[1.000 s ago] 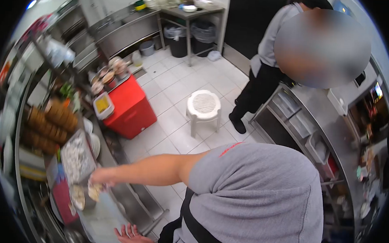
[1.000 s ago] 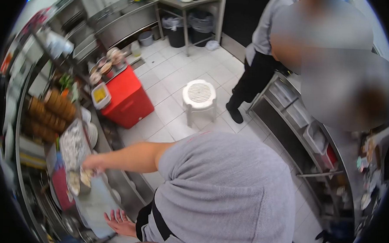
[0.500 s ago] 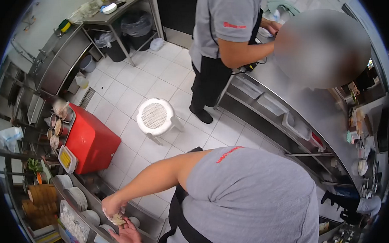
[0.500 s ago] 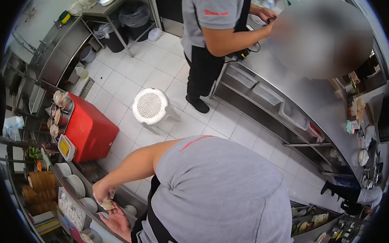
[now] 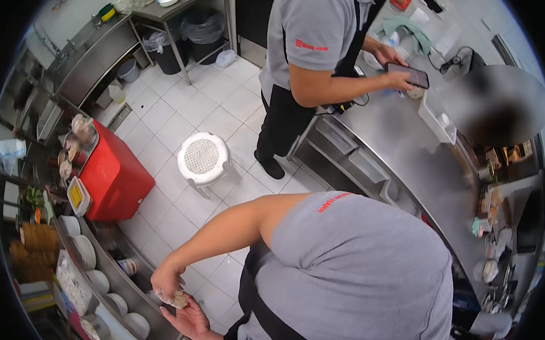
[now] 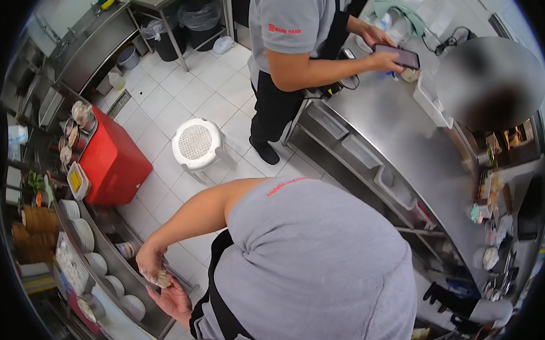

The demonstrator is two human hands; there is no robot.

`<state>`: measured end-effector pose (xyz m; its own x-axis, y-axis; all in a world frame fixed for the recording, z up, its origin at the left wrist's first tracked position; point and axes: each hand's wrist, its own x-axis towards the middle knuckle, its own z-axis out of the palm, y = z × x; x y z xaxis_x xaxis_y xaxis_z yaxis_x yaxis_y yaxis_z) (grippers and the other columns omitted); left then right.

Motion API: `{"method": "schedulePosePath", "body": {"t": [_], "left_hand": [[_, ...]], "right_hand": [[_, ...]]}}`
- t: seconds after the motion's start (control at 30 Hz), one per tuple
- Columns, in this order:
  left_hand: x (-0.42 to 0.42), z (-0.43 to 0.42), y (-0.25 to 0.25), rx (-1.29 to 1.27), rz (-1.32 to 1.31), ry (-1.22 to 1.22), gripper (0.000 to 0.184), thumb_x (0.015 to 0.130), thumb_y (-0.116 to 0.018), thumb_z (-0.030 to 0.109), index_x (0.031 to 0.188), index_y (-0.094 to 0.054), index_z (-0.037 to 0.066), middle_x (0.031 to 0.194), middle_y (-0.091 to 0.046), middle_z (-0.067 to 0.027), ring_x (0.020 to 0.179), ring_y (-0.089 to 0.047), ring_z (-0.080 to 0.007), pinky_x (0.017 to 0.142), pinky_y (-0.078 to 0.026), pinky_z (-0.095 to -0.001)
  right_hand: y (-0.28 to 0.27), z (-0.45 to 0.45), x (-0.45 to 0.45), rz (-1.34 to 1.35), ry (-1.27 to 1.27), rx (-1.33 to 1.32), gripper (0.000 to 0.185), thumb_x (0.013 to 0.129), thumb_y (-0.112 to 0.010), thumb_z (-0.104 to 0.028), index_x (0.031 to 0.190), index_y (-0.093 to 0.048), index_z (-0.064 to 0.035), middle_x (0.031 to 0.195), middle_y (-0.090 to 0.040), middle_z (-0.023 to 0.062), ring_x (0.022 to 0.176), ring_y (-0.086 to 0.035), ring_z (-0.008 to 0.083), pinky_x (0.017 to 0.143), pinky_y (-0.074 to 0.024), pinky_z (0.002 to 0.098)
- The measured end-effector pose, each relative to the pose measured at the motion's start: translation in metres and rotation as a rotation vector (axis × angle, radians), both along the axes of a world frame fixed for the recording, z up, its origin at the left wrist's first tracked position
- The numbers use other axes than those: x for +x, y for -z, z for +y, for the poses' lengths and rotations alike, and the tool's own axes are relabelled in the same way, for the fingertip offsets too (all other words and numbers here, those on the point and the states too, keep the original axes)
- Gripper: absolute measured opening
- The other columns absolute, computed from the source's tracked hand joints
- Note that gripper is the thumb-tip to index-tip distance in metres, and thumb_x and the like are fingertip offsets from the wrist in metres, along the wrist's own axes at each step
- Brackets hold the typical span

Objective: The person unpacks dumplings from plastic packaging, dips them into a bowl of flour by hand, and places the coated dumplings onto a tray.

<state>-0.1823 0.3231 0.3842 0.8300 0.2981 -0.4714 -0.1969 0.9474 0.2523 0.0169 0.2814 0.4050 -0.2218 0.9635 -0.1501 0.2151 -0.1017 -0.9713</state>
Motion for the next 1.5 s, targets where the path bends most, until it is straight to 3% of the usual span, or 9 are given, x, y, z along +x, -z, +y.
{"method": "schedulePosePath", "body": {"t": [0.2, 0.33, 0.4, 0.43, 0.53, 0.57, 0.97, 1.07, 1.5], "left_hand": [[-0.032, -0.031, -0.027, 0.227, 0.229, 0.105, 0.072, 0.090, -0.057, 0.055, 0.134, -0.043, 0.000, 0.126, -0.057, -0.0152, 0.102, -0.063, -0.0309, 0.084, -0.055, -0.0398], [-0.037, -0.042, -0.025, 0.465, 0.242, -0.066, 0.060, 0.095, -0.053, 0.045, 0.134, -0.043, -0.001, 0.131, -0.053, -0.0151, 0.116, -0.054, -0.0283, 0.099, -0.044, -0.0428], [-0.034, -0.046, -0.022, 0.686, 0.298, -0.182, 0.056, 0.095, -0.057, 0.040, 0.134, -0.045, 0.001, 0.130, -0.054, -0.0111, 0.115, -0.054, -0.0248, 0.100, -0.044, -0.0339], [-0.041, -0.044, -0.020, 0.657, 0.230, -0.186, 0.047, 0.097, -0.057, 0.028, 0.133, -0.045, 0.000, 0.130, -0.054, -0.0109, 0.115, -0.054, -0.0231, 0.099, -0.044, -0.0325], [-0.046, -0.039, -0.012, 0.671, 0.260, -0.249, 0.044, 0.096, -0.058, 0.024, 0.132, -0.047, 0.000, 0.130, -0.054, -0.0117, 0.115, -0.055, -0.0216, 0.097, -0.046, -0.0326], [-0.045, -0.041, -0.014, 0.626, 0.232, -0.276, 0.040, 0.096, -0.059, 0.019, 0.129, -0.049, -0.001, 0.128, -0.056, -0.0118, 0.113, -0.057, -0.0212, 0.094, -0.048, -0.0309], [-0.043, -0.059, -0.008, 0.594, 0.334, -0.502, 0.038, 0.096, -0.058, 0.023, 0.122, -0.053, -0.004, 0.115, -0.062, -0.0117, 0.100, -0.062, -0.0178, 0.083, -0.052, -0.0272], [-0.035, -0.063, -0.013, 0.595, 0.426, -0.566, 0.036, 0.096, -0.057, 0.022, 0.123, -0.052, -0.002, 0.115, -0.061, -0.0108, 0.099, -0.062, -0.0170, 0.081, -0.053, -0.0274], [-0.050, -0.089, -0.002, 0.614, 0.508, -0.680, 0.038, 0.096, -0.057, 0.017, 0.129, -0.048, 0.000, 0.118, -0.058, -0.0116, 0.100, -0.061, -0.0183, 0.080, -0.056, -0.0275]], "right_hand": [[0.008, 0.001, -0.029, 0.029, -0.132, -0.052, 0.030, 0.076, -0.066, -0.019, 0.101, -0.070, -0.0031, 0.093, -0.069, 0.0101, 0.081, -0.066, 0.0211, 0.066, -0.0541, 0.0360], [0.027, 0.029, -0.040, 0.164, -0.151, -0.086, 0.026, 0.079, -0.068, -0.017, 0.101, -0.069, -0.0011, 0.092, -0.069, 0.0100, 0.081, -0.064, 0.0225, 0.070, -0.0523, 0.0380], [0.023, 0.034, -0.040, 0.194, -0.192, -0.174, 0.028, 0.082, -0.066, -0.019, 0.105, -0.068, -0.0044, 0.095, -0.068, 0.0092, 0.084, -0.063, 0.0237, 0.073, -0.0503, 0.0400], [0.002, 0.023, -0.033, 0.217, -0.207, -0.212, 0.029, 0.084, -0.065, -0.021, 0.108, -0.067, -0.0072, 0.096, -0.068, 0.0083, 0.083, -0.062, 0.0244, 0.072, -0.0495, 0.0400], [-0.002, 0.032, -0.038, 0.180, -0.243, -0.211, 0.028, 0.084, -0.066, -0.022, 0.108, -0.068, -0.0072, 0.095, -0.068, 0.0078, 0.082, -0.062, 0.0237, 0.073, -0.0493, 0.0398], [0.006, 0.040, -0.045, 0.212, -0.208, -0.188, 0.025, 0.078, -0.068, -0.016, 0.097, -0.068, 0.0006, 0.090, -0.068, 0.0096, 0.077, -0.064, 0.0195, 0.061, -0.0537, 0.0355], [-0.005, 0.048, -0.057, -0.062, -0.385, -0.030, 0.033, 0.073, -0.068, -0.021, 0.097, -0.069, 0.0024, 0.093, -0.069, 0.0157, 0.083, -0.062, 0.0234, 0.072, -0.0495, 0.0386], [0.007, 0.058, -0.065, -0.032, -0.418, -0.017, 0.027, 0.079, -0.067, -0.012, 0.100, -0.068, 0.0041, 0.090, -0.067, 0.0143, 0.077, -0.066, 0.0227, 0.063, -0.0574, 0.0366], [-0.014, 0.029, -0.064, 0.074, -0.533, -0.159, 0.032, 0.080, -0.066, -0.013, 0.103, -0.063, 0.0081, 0.097, -0.066, 0.0154, 0.086, -0.066, 0.0281, 0.068, -0.0593, 0.0397]]}}
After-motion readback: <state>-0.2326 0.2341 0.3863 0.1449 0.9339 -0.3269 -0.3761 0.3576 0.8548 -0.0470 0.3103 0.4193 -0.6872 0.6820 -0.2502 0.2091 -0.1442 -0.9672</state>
